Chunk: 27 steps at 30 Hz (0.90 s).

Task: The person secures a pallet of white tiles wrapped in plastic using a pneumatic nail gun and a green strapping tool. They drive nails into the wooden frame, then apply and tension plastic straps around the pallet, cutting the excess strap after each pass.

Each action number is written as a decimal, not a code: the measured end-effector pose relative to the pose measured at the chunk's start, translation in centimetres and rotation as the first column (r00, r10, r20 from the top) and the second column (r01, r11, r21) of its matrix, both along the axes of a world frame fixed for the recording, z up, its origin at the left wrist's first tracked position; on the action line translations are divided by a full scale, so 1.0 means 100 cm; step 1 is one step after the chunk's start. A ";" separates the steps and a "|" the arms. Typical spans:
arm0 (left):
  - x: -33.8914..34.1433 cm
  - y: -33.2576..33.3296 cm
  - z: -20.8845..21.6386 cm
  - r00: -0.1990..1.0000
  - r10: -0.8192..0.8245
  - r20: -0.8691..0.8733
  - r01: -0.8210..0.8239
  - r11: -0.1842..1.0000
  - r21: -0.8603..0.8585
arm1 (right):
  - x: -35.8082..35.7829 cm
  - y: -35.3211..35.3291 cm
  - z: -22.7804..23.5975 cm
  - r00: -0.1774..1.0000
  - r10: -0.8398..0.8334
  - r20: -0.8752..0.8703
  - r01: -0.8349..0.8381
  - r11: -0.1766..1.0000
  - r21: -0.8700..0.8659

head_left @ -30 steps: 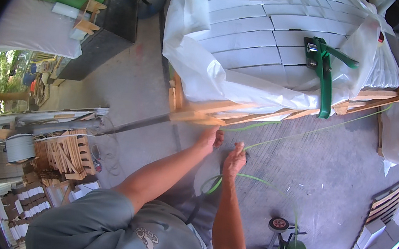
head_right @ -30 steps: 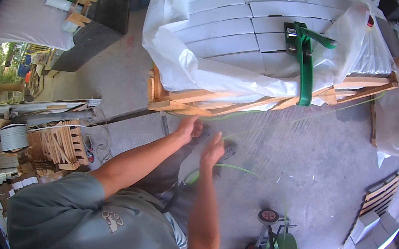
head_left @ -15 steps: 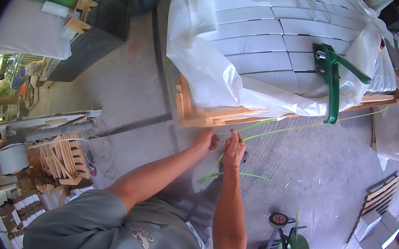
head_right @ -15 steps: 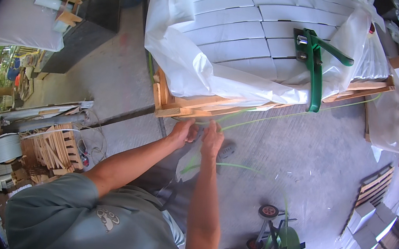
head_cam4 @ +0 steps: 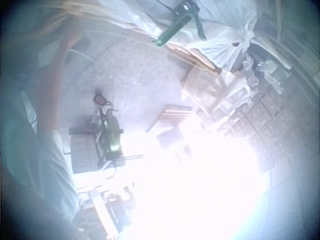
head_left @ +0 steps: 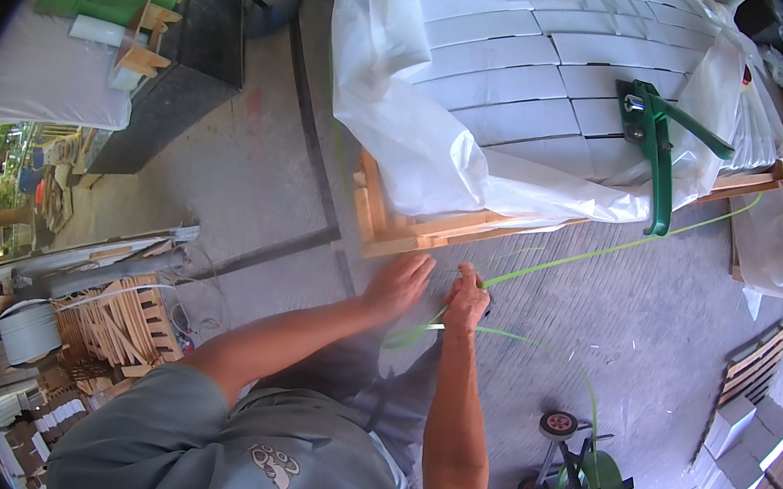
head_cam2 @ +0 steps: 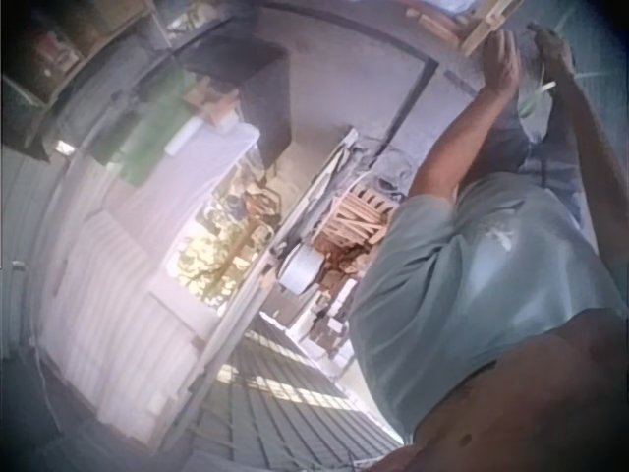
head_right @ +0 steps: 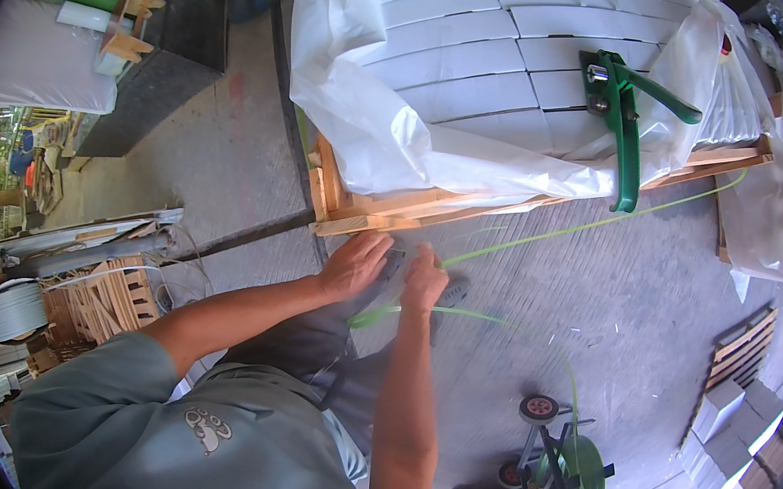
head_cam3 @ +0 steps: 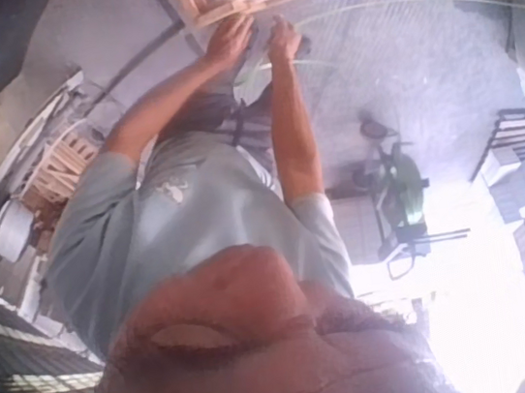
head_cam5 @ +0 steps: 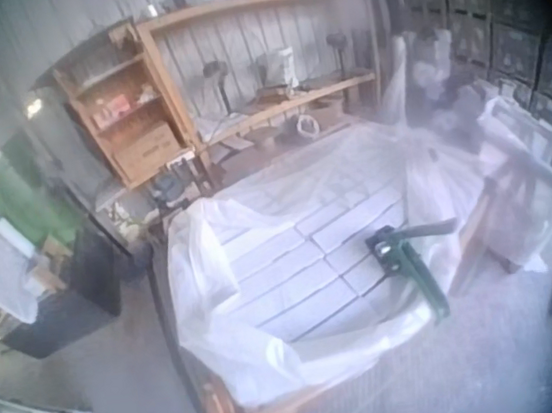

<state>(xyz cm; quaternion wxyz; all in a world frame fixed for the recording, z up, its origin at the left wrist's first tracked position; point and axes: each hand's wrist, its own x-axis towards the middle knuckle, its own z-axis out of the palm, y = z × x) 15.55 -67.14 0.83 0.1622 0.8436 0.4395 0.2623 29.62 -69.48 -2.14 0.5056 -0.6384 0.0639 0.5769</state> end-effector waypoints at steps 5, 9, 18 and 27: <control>-0.011 0.011 -0.030 0.987 -0.113 -0.117 0.054 0.906 -0.420 | 0.000 -0.005 -0.010 0.997 0.003 0.071 0.001 0.998 -0.066; -0.014 0.017 -0.035 0.974 -0.225 -0.016 0.200 0.892 -0.404 | -0.004 -0.026 -0.032 0.965 0.072 0.250 -0.109 0.985 0.137; -0.009 0.023 -0.024 0.926 -0.362 -0.104 0.275 0.838 -0.471 | -0.095 -0.098 -0.041 0.485 0.637 0.599 -0.656 0.718 -0.232; -0.010 0.028 -0.019 0.850 -0.476 -0.225 0.262 0.752 -0.604 | -0.117 -0.072 -0.050 0.311 0.662 0.682 -0.775 0.592 -0.221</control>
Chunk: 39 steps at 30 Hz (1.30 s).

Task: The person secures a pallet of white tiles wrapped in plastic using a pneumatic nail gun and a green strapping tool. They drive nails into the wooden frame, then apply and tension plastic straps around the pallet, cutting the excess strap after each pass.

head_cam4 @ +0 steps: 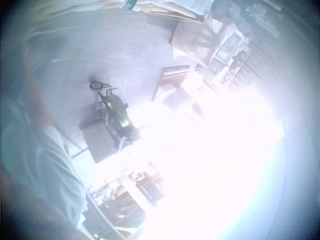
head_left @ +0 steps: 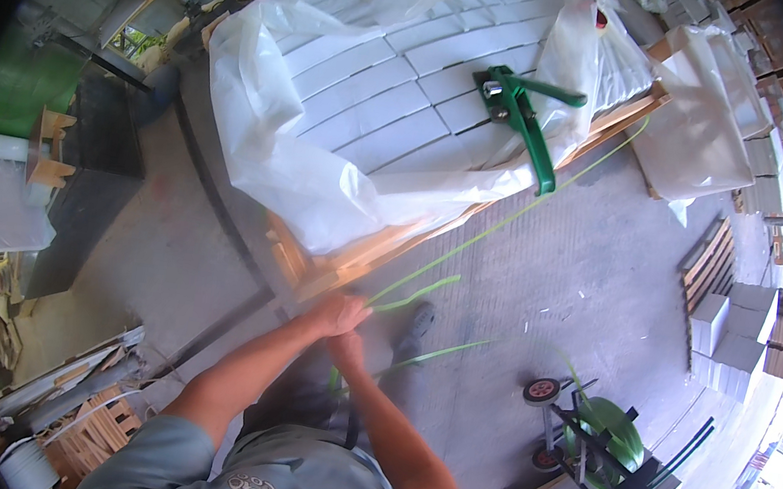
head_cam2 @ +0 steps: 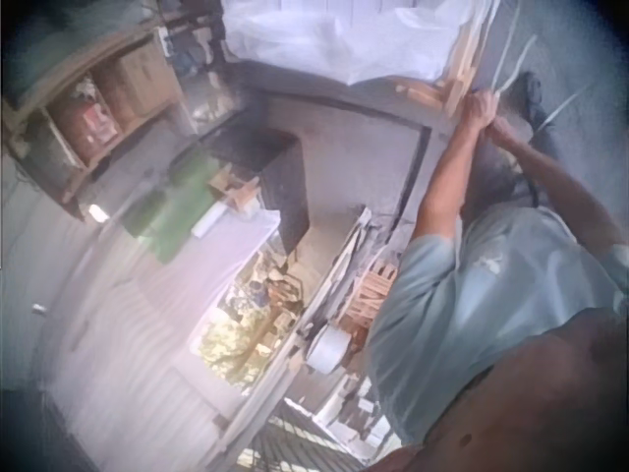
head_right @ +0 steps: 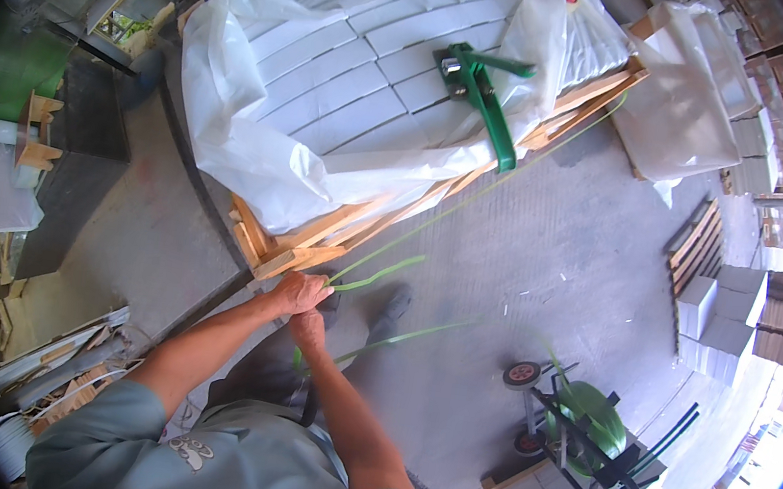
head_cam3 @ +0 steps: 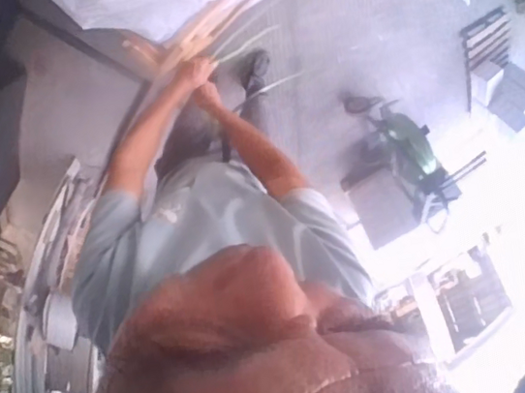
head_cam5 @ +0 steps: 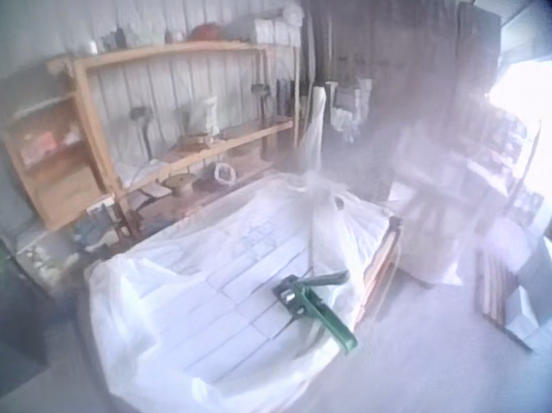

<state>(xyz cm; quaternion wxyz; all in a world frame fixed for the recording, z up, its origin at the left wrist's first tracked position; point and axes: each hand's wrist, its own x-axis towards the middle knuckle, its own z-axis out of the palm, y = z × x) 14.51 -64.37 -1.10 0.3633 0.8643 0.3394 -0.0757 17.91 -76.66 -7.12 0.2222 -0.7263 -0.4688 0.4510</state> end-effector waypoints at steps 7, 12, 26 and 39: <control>-0.002 -0.007 -0.033 0.996 0.082 -0.035 -0.077 0.988 0.132 | 0.067 0.016 0.049 0.982 0.151 -0.113 -0.171 0.965 -0.200; -0.001 -0.015 -0.034 0.983 0.128 0.130 -0.165 0.928 0.334 | 0.221 0.049 0.145 0.814 -0.425 -0.396 0.465 0.886 0.004; 0.011 -0.017 -0.027 0.950 0.311 0.027 -0.312 0.941 0.133 | 0.426 0.359 0.320 0.868 0.335 0.366 -0.222 0.921 -0.319; 0.010 -0.023 -0.030 0.953 0.294 0.079 -0.304 0.906 0.295 | 0.414 0.330 0.271 0.956 0.156 0.249 -0.112 0.977 -0.184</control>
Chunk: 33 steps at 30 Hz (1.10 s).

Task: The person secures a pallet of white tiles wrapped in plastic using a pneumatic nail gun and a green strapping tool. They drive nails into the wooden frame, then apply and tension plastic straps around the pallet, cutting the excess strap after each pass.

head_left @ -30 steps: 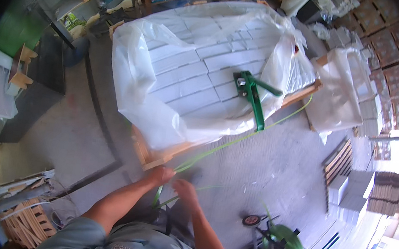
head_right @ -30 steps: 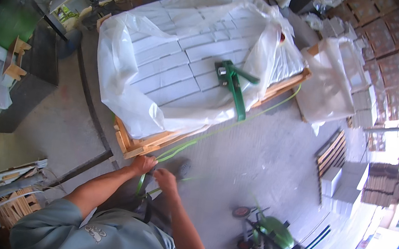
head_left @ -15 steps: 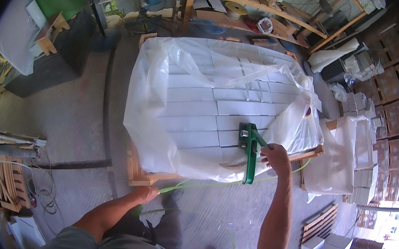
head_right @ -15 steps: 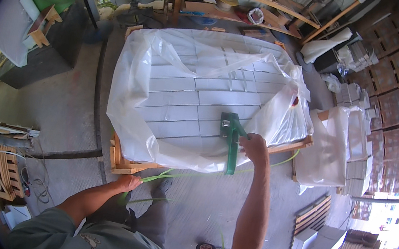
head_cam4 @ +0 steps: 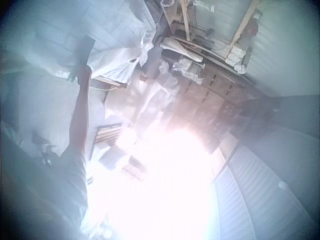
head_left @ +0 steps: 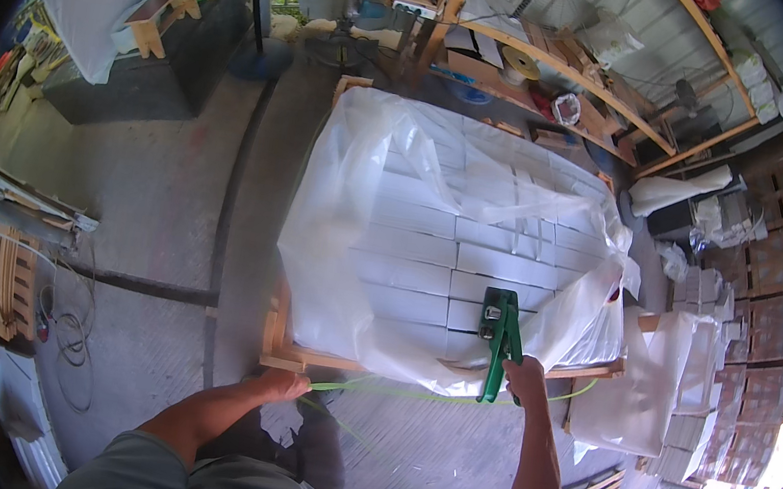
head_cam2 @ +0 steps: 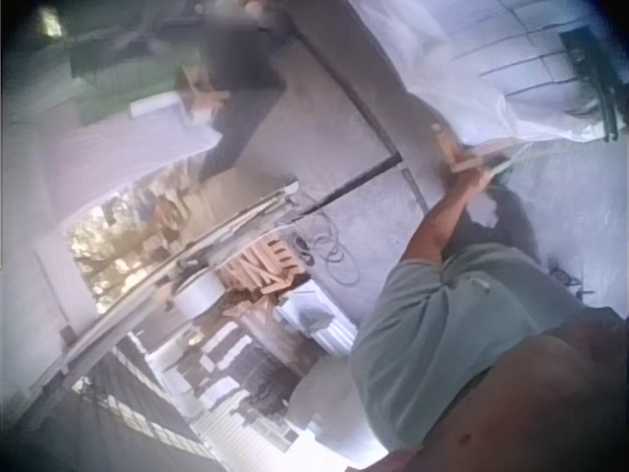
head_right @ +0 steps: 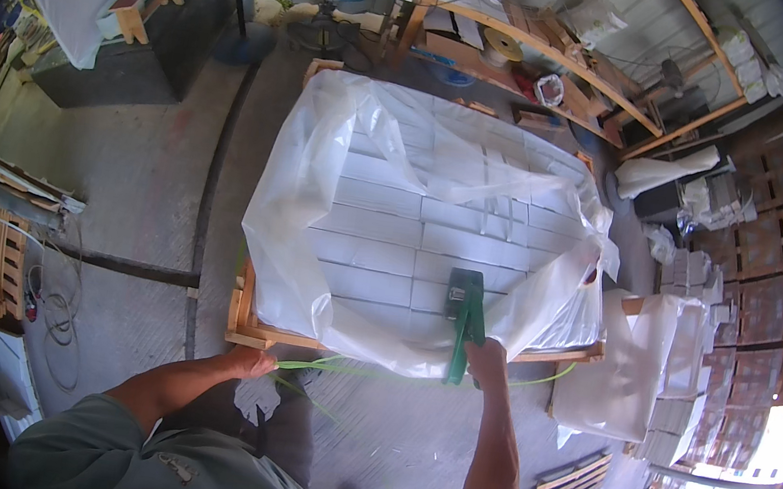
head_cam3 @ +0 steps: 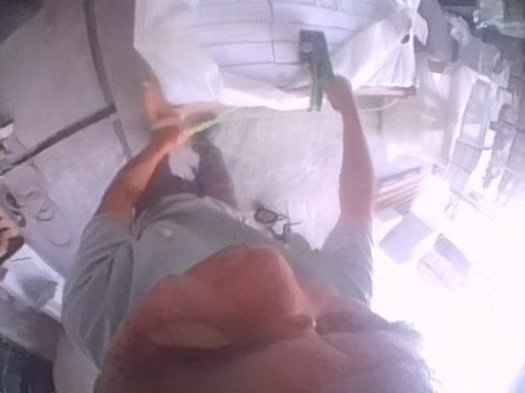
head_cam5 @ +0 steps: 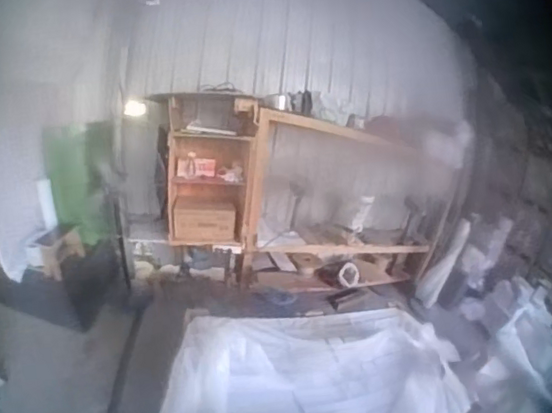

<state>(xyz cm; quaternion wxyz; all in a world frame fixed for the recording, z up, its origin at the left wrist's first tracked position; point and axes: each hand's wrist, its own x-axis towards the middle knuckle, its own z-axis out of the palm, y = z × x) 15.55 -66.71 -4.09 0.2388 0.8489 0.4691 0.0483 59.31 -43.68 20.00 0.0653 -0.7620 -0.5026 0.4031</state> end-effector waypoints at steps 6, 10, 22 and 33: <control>0.001 -0.002 -0.010 0.999 -0.048 -0.013 0.048 0.998 0.036 | -0.051 0.038 0.048 0.977 0.209 -0.039 -0.212 0.970 -0.121; -0.003 0.001 -0.004 0.999 -0.041 0.011 0.039 0.986 0.163 | -0.102 0.065 0.003 0.955 0.294 0.046 -0.287 0.950 -0.119; -0.005 0.004 0.011 0.982 0.008 0.188 0.009 0.996 -0.091 | -0.131 0.033 -0.062 0.911 0.218 0.351 -0.227 0.974 -0.016; -0.003 -0.005 -0.012 0.977 0.136 0.166 -0.071 0.935 -0.348 | -0.129 0.023 -0.092 0.851 0.115 0.513 -0.169 0.984 0.061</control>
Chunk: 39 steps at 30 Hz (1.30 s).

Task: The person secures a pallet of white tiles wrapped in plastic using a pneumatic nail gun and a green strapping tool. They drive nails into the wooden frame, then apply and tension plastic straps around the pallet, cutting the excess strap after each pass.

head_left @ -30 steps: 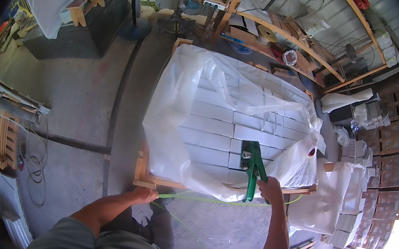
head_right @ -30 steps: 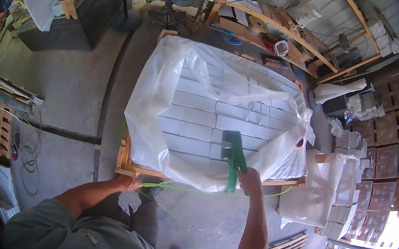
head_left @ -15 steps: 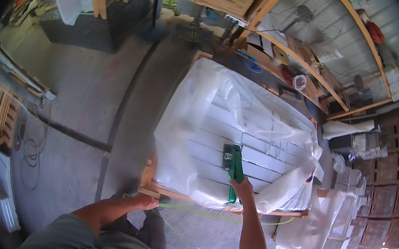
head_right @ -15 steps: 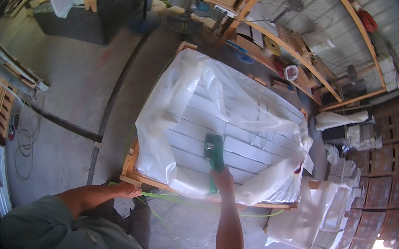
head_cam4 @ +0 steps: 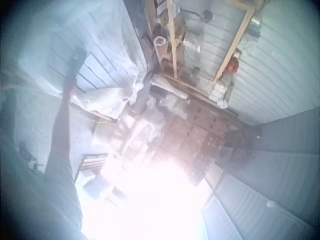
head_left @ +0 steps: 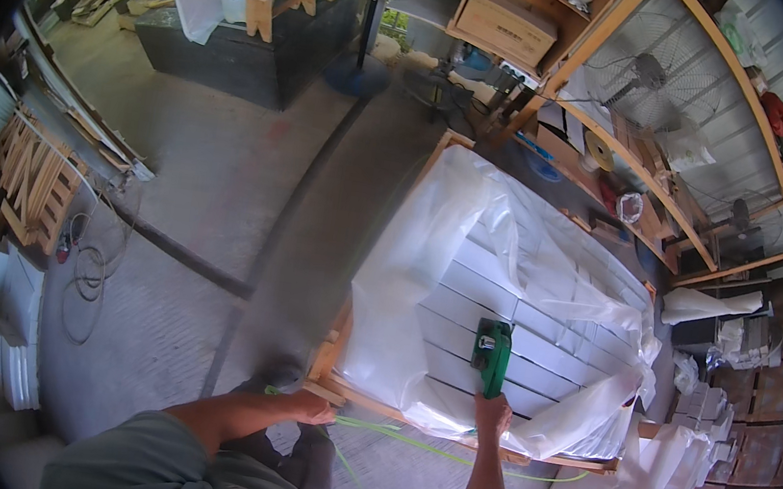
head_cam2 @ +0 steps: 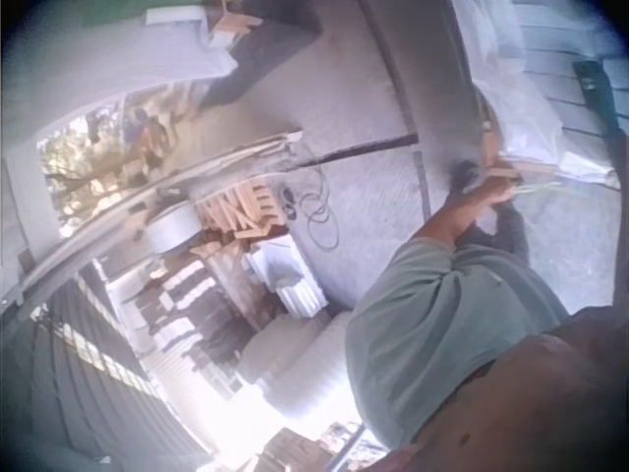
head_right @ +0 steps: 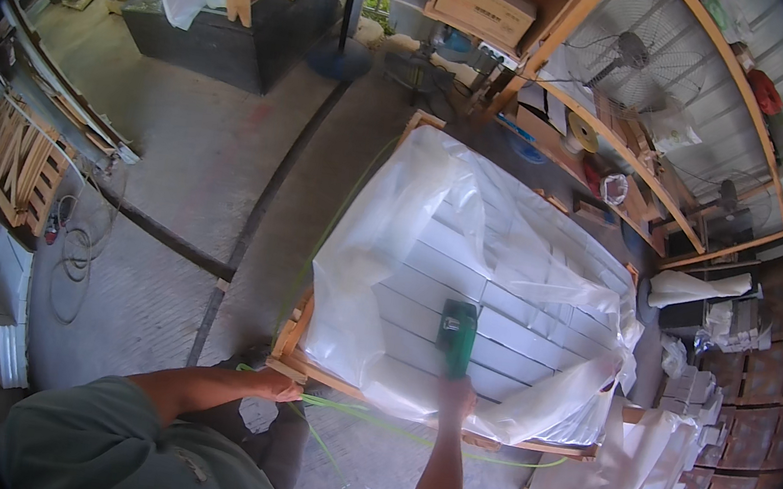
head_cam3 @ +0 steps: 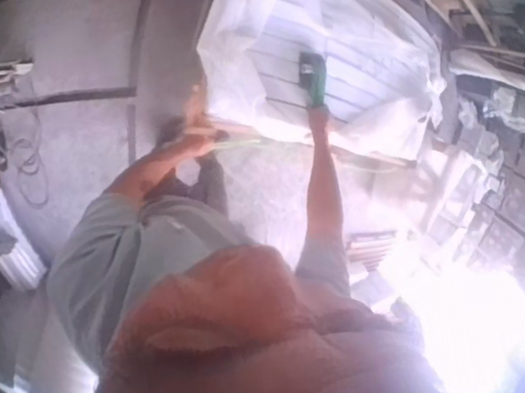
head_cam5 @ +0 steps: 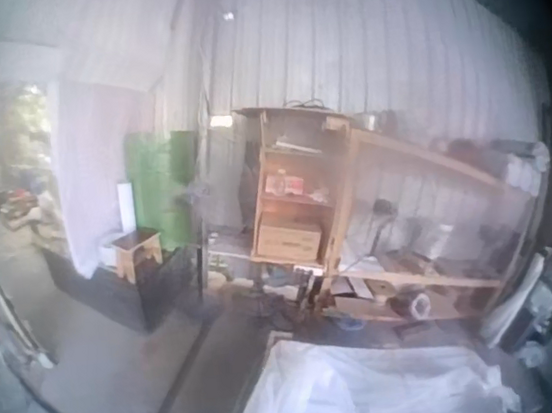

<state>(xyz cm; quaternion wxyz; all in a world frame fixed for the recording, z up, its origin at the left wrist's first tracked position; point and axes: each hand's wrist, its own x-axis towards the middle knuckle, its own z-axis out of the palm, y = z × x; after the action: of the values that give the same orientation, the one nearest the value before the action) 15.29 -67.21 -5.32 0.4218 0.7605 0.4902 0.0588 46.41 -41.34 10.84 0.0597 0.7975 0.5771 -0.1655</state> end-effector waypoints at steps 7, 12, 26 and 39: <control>-0.005 0.007 0.010 0.994 -0.092 -0.051 0.097 0.990 0.101 | -0.003 0.003 0.082 0.992 0.092 0.083 -0.089 0.995 -0.035; -0.008 0.010 0.008 0.987 -0.147 0.066 0.142 0.987 0.068 | 0.002 -0.092 0.120 0.886 -0.226 -0.406 0.366 0.878 0.310; -0.003 0.019 0.017 0.946 -0.265 -0.185 0.276 0.960 0.037 | -0.150 -0.429 -0.057 -0.360 -0.661 -0.659 0.824 0.106 -0.557; -0.006 0.020 0.006 0.922 -0.302 -0.242 0.325 0.944 0.060 | -0.191 -0.414 -0.114 -0.274 -0.746 -0.606 0.718 0.261 -0.645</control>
<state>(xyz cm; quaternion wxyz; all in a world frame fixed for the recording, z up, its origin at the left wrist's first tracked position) 14.66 -65.23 -4.67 0.3282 0.8507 0.4040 -0.0736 27.34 -82.71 -0.52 -0.3523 0.7448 -0.1085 -0.5563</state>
